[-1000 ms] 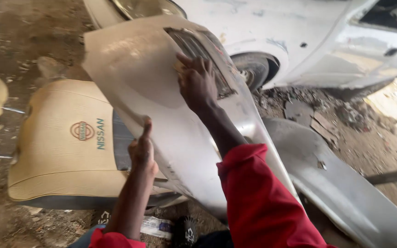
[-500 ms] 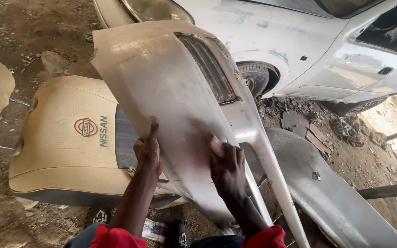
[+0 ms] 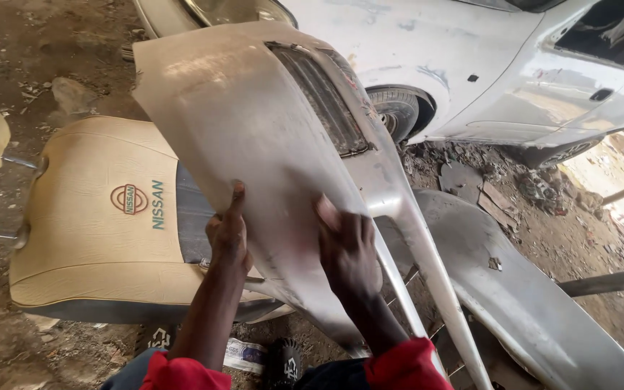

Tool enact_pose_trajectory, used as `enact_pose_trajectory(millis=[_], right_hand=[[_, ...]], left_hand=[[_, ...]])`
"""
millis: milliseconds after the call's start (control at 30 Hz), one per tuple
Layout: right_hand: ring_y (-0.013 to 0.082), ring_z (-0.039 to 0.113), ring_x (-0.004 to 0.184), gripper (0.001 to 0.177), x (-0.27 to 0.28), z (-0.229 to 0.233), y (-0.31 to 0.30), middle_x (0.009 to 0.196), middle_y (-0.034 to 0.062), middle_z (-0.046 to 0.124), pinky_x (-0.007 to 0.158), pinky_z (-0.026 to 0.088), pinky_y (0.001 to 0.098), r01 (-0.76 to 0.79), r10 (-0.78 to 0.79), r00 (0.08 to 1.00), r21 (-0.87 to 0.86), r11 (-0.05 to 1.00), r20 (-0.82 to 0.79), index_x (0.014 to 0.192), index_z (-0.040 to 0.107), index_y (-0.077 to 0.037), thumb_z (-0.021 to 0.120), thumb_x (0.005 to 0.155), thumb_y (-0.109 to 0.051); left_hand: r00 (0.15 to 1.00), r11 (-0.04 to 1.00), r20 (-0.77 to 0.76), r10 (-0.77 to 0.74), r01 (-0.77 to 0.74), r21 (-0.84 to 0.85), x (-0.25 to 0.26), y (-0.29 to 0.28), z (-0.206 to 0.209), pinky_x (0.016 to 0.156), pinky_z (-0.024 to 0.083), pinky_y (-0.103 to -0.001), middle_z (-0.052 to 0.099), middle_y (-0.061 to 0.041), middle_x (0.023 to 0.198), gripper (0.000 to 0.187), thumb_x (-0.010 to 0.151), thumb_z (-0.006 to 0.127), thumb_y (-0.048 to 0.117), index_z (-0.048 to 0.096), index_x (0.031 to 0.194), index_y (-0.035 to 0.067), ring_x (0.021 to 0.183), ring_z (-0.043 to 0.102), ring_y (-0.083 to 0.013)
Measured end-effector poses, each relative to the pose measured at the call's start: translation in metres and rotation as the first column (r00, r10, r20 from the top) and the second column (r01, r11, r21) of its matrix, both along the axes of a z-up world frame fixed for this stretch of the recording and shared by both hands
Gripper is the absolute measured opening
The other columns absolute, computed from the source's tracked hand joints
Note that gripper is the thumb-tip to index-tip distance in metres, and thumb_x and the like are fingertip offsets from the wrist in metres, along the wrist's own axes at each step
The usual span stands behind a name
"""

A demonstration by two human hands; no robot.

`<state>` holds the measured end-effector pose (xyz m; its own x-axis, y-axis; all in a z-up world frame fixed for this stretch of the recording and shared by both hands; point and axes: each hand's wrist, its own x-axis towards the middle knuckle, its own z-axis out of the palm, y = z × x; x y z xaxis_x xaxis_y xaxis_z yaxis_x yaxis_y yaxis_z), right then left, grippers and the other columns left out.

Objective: The person sands the surface of a detached white car bumper using a sanding block. The bumper is positioned on top of a beige car seat with a Nissan logo, and a white car is visible in the background.

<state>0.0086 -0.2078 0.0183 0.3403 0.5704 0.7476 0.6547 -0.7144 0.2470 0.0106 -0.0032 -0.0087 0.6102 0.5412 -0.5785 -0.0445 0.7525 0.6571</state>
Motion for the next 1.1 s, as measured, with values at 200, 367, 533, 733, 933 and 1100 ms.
enact_pose_trajectory(millis=[200,367,533,733,933,1100], right_hand=[[0.0428,0.058,0.098,0.018,0.000,-0.034,-0.023,0.104,0.0157,0.057,0.078,0.052,0.0460,0.025,-0.025,0.999,-0.007,1.000,0.023,0.090,0.084,-0.012,0.081,0.101,-0.026],[0.0446,0.059,0.096,0.013,0.036,0.024,0.044,0.100,0.0164,0.054,0.077,0.054,0.0487,-0.060,0.058,0.997,0.055,0.997,0.049,0.104,0.086,-0.008,0.075,0.105,-0.015],[0.0429,0.059,0.096,0.015,0.050,0.035,0.061,0.100,0.0162,0.054,0.072,0.051,0.0510,-0.013,0.001,0.993,0.098,0.995,0.117,0.108,0.086,-0.008,0.073,0.103,-0.010],[0.0424,0.061,0.094,0.021,-0.006,-0.002,-0.008,0.100,0.0159,0.058,0.075,0.054,0.0449,-0.042,0.042,0.998,-0.015,0.999,0.037,0.082,0.083,-0.008,0.084,0.099,-0.019],[0.0432,0.061,0.091,0.033,0.010,-0.019,-0.014,0.097,0.0175,0.060,0.074,0.052,0.0464,-0.059,0.059,0.994,0.006,0.998,0.087,0.078,0.074,-0.002,0.084,0.101,-0.023],[0.0456,0.058,0.092,0.026,0.037,0.040,0.062,0.096,0.0197,0.056,0.074,0.049,0.0493,-0.092,0.081,0.986,0.077,0.993,0.144,0.076,0.075,0.006,0.079,0.098,-0.008]], left_hand=[[1.000,1.000,0.028,0.010,-0.009,-0.020,0.005,0.005,-0.001,0.101,0.058,-0.047,0.068,-0.013,0.099,0.078,0.078,0.104,0.057,0.068,0.118,0.000,0.094,0.074,-0.0223],[0.999,1.000,0.049,0.000,0.000,-0.015,-0.006,0.002,0.011,0.094,0.062,-0.044,0.072,-0.013,0.096,0.071,0.080,0.104,0.054,0.069,0.113,0.002,0.088,0.077,-0.0229],[0.997,1.000,0.079,-0.024,0.023,0.014,-0.003,-0.001,-0.003,0.087,0.063,-0.047,0.074,-0.012,0.093,0.068,0.083,0.102,0.056,0.068,0.109,0.003,0.082,0.079,-0.0244],[0.998,1.000,0.056,0.003,-0.004,0.026,0.002,0.003,-0.021,0.095,0.059,-0.053,0.072,-0.015,0.101,0.074,0.083,0.101,0.058,0.069,0.117,0.001,0.094,0.076,-0.0252],[0.998,1.000,0.067,-0.008,0.008,0.008,-0.007,0.002,0.006,0.095,0.060,-0.052,0.070,-0.014,0.100,0.074,0.082,0.101,0.056,0.067,0.117,0.001,0.094,0.073,-0.0225],[0.997,1.000,0.080,-0.021,0.023,-0.018,-0.011,0.000,0.020,0.095,0.062,-0.049,0.073,-0.014,0.098,0.071,0.083,0.101,0.055,0.067,0.115,0.002,0.092,0.078,-0.0259]])
